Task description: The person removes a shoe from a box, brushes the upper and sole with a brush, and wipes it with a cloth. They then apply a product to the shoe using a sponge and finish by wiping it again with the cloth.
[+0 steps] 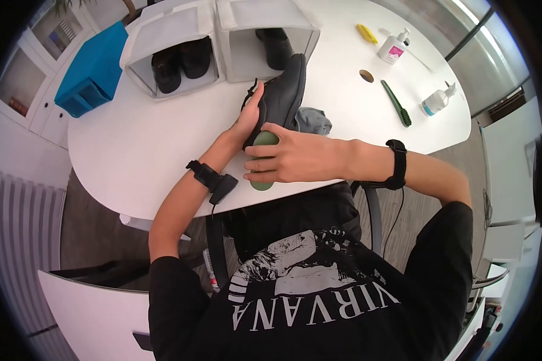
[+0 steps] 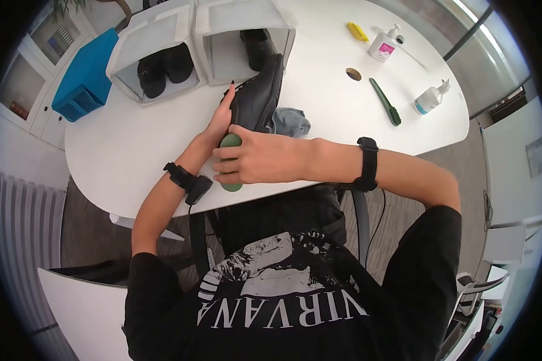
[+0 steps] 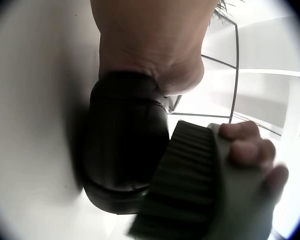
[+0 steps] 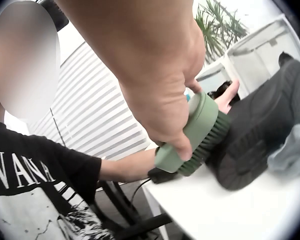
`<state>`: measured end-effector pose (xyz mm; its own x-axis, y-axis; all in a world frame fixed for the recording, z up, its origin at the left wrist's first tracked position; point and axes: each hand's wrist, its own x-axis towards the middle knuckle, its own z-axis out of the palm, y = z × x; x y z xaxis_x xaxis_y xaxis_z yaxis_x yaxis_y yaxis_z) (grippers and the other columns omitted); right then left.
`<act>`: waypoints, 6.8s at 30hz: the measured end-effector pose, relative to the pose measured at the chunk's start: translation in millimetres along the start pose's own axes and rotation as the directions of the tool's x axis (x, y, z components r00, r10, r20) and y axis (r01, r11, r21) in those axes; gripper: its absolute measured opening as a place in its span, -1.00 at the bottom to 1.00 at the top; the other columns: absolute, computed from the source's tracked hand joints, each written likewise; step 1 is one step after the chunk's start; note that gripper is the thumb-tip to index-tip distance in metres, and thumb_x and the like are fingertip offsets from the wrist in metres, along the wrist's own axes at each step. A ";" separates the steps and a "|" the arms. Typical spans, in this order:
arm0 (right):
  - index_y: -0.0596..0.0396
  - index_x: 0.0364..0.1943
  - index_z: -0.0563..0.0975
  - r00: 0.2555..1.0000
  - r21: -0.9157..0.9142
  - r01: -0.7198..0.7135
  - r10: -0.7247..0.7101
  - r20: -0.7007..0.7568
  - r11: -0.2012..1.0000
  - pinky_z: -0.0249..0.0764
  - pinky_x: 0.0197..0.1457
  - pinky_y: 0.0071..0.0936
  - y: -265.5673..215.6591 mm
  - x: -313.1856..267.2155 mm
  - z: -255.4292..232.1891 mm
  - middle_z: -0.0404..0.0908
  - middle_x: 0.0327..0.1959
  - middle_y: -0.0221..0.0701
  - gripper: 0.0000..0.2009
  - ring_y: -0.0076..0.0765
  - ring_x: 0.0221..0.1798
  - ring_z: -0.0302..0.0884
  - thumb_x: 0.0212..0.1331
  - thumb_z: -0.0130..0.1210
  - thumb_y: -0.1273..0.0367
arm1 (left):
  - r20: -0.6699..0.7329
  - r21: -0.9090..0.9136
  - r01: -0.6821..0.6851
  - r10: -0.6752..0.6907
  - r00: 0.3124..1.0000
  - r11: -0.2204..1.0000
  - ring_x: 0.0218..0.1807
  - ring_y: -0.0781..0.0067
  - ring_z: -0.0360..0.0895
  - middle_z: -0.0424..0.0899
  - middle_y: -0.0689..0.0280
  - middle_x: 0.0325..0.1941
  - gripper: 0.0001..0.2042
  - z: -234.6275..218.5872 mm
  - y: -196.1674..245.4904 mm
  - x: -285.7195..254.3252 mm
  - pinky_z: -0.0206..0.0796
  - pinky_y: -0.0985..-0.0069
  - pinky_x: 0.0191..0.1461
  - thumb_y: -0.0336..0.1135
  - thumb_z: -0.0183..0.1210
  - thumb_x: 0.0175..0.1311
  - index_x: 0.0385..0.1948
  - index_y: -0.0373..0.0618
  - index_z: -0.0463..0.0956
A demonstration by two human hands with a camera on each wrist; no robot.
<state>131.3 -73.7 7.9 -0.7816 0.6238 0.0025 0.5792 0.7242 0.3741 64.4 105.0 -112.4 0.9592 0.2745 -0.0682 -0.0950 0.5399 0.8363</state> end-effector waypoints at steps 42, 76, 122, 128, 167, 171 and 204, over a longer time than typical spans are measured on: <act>-0.21 0.45 0.53 0.986 0.079 -0.167 0.165 0.035 0.983 0.34 0.45 -0.03 10.3 -8.7 -9.5 0.54 0.41 -0.56 -0.39 -0.32 0.56 0.32 0.24 0.27 0.39 | 0.008 -0.066 0.232 -0.232 0.973 0.971 0.22 0.31 0.71 0.70 0.09 0.24 -0.11 6.5 15.8 -18.0 0.64 0.33 0.22 0.54 -0.20 0.54 0.43 -0.18 0.44; -0.18 0.58 0.38 0.792 0.167 -0.600 0.610 -0.016 0.783 0.34 0.61 -0.01 80.2 -87.8 -4.9 0.53 0.47 -0.33 -0.28 -0.06 0.51 0.42 0.29 0.30 0.39 | -0.038 0.003 0.168 -0.168 0.985 0.986 0.00 0.40 0.78 0.78 0.23 0.11 -0.55 21.0 15.7 -16.5 0.66 0.44 0.12 -0.02 0.17 0.62 0.28 -0.19 0.55; 0.07 0.41 0.56 0.304 0.547 -0.805 0.952 0.044 0.232 0.57 0.20 -0.08 -29.6 -98.4 34.1 0.58 0.00 -0.01 -0.52 0.10 0.12 0.57 0.49 0.10 0.22 | -0.088 0.995 0.068 -0.377 0.922 -0.067 -0.24 0.37 0.59 0.69 0.19 -0.32 -0.23 32.4 72.1 7.2 0.47 0.33 -0.06 0.47 0.21 0.35 -0.11 -0.30 0.68; 0.08 0.38 0.58 0.328 0.485 -0.819 0.944 -0.044 0.307 0.56 0.20 -0.09 -37.8 -90.2 39.0 0.58 0.00 -0.05 -0.53 0.10 0.11 0.58 0.45 0.15 0.24 | -0.145 0.987 0.135 -0.125 0.981 -0.087 -0.48 0.59 0.23 0.30 0.50 -0.61 -0.32 77.1 68.7 11.4 0.15 0.43 -0.39 0.39 0.20 0.43 -0.56 -0.15 0.49; -0.01 -0.04 0.74 0.458 0.370 -0.772 0.856 -0.241 0.517 0.15 0.60 0.30 -42.8 -87.6 47.7 0.68 0.04 -0.35 -0.42 -0.09 0.31 0.51 0.19 0.36 -0.22 | -0.098 0.963 0.134 -0.161 0.982 0.234 -0.25 0.46 0.39 0.45 0.33 -0.38 -0.28 29.1 55.2 24.3 0.31 0.46 -0.14 0.33 0.25 0.34 -0.25 -0.43 0.60; -0.05 0.02 0.72 0.376 0.245 -0.870 0.897 -0.231 0.428 0.16 0.56 0.43 -52.9 -74.8 43.3 0.67 0.06 -0.31 -0.38 0.04 0.31 0.50 0.21 0.31 -0.28 | -0.118 0.959 0.169 -0.217 0.969 0.230 -0.11 0.46 0.46 0.56 0.33 -0.21 -0.32 26.7 57.1 26.2 0.32 0.51 -0.02 0.27 0.26 0.38 -0.07 -0.40 0.66; 0.28 0.14 0.51 0.392 0.315 -0.848 0.905 -0.166 0.425 0.39 0.31 -0.05 -58.1 -56.4 44.9 0.48 0.14 -0.07 -0.21 0.10 0.26 0.41 -0.03 0.43 -0.09 | 0.112 0.971 -0.083 -0.119 0.987 0.224 -0.26 0.51 0.35 0.43 0.38 -0.39 -0.30 23.3 55.6 19.4 0.25 0.45 -0.17 0.31 0.25 0.37 -0.32 -0.43 0.61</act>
<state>152.2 -137.8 -55.6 0.1796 0.8508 0.4938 0.9824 -0.1287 -0.1356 83.9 121.8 -54.6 0.9874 0.1176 -0.1059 0.1577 -0.6745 0.7212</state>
